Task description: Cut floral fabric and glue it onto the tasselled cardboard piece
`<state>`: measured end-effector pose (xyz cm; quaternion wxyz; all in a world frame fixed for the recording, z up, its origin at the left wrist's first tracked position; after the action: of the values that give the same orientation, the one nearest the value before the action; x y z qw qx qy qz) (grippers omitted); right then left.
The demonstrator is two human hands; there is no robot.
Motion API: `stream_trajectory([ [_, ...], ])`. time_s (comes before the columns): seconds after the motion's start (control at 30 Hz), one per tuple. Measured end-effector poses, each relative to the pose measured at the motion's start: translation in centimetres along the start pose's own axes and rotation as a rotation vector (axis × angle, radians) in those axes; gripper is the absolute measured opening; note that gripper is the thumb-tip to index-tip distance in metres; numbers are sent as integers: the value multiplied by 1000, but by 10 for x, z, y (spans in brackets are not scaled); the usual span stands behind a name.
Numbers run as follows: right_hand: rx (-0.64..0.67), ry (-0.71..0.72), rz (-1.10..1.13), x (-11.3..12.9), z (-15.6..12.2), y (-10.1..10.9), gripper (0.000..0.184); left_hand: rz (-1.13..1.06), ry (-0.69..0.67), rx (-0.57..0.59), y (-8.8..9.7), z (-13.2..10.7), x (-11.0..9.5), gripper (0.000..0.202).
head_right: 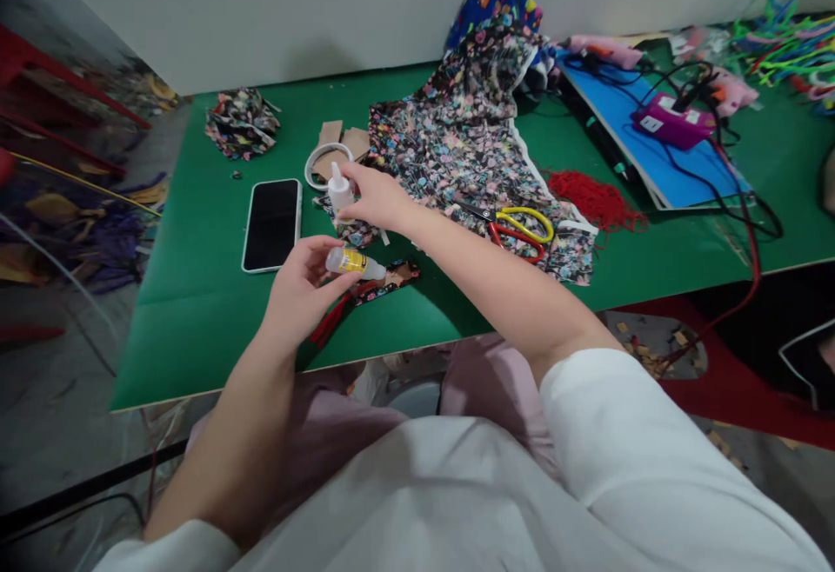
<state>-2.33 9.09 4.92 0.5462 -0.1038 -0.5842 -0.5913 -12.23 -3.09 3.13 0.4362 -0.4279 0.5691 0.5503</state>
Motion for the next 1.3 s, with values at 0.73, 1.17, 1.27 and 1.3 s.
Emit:
stream_trajectory([
  [0.73,10,-116,-641,-3,-147,48,28,-276,64,-68,-3,2,8,41],
  [1.17,54,73,-433,36,-161,23,23,-341,111,-69,-9,0,19,42],
  [1.27,65,136,-443,39,-157,20,23,-348,138,-66,-10,1,23,43],
  [1.3,75,142,-449,39,-156,19,24,-352,150,-64,-10,1,24,43],
])
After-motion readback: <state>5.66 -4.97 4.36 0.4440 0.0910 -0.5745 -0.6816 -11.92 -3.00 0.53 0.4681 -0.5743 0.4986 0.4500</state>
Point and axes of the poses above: each hand's wrist, its own z-axis towards the middle knuckle, its own y-axis out of the back of the hand, x = y × z, the point moved 7 cm from there along z, towards the middle knuckle, and after that the axes turned 4 degrees about y, right-handed, at the moved point
